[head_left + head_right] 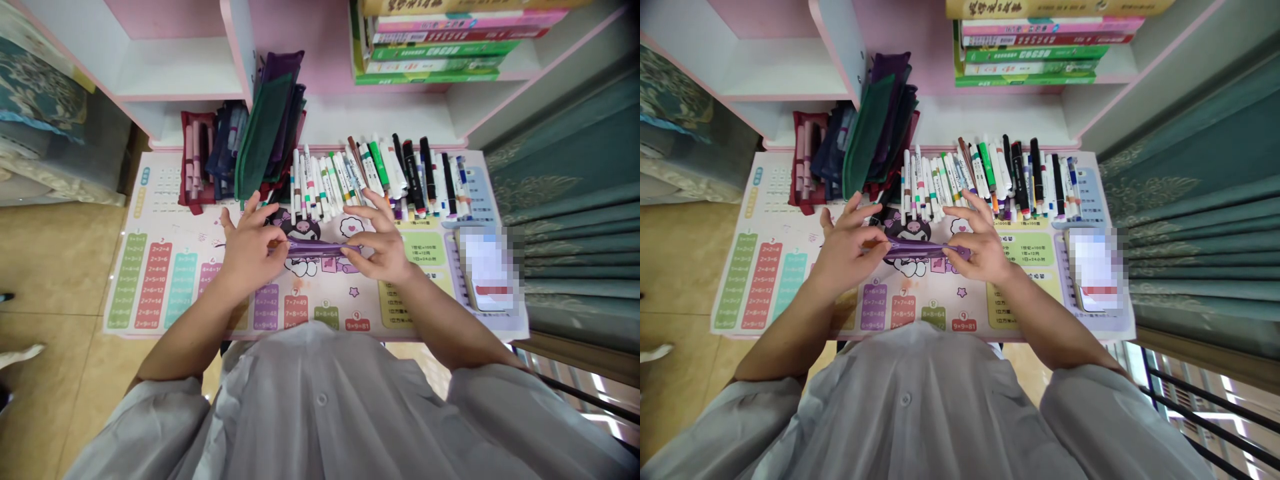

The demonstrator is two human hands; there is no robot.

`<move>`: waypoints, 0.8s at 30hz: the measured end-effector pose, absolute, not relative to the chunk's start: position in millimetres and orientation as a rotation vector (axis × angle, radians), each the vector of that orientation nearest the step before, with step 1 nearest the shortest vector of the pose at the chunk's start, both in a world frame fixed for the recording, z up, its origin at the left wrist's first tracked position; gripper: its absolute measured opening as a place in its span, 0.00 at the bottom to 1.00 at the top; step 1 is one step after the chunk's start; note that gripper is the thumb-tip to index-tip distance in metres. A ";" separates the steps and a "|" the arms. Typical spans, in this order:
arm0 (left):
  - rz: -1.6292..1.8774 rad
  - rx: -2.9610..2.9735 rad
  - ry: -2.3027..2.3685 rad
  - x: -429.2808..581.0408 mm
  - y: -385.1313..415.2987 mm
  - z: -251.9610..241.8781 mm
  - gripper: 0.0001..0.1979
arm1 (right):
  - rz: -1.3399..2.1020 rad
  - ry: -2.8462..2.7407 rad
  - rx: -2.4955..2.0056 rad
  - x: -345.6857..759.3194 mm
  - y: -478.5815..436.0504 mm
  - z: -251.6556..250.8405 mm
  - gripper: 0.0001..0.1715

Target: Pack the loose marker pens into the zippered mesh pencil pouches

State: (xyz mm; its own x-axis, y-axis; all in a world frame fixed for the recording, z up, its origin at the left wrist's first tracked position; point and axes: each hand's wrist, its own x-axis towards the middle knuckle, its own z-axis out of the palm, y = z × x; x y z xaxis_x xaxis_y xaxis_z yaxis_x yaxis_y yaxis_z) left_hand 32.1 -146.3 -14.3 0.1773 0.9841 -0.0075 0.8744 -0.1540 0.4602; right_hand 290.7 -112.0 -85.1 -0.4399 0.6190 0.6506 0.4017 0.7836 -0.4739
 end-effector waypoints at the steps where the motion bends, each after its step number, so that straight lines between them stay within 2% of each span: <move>1: 0.421 2.103 1.763 31.6 -146.4 -14.0 0.09 | 0.313 -2.093 -0.764 291.3 -111.8 -85.2 0.07; 9: 0.434 2.140 1.765 30.0 -148.4 -13.0 0.08 | 0.344 -2.132 -0.822 295.4 -111.4 -84.6 0.09; 24: 0.463 2.125 1.818 23.3 -147.9 -12.3 0.08 | 0.289 -2.114 -0.793 302.8 -104.3 -85.0 0.08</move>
State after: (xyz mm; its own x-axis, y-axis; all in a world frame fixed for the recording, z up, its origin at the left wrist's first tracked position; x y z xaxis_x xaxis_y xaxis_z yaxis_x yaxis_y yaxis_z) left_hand 23.3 -147.9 -12.3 0.1440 0.9885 0.0455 0.8897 -0.1495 0.4313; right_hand 302.8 -104.3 -85.0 -0.4483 0.6301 0.6341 0.4370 0.7733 -0.4594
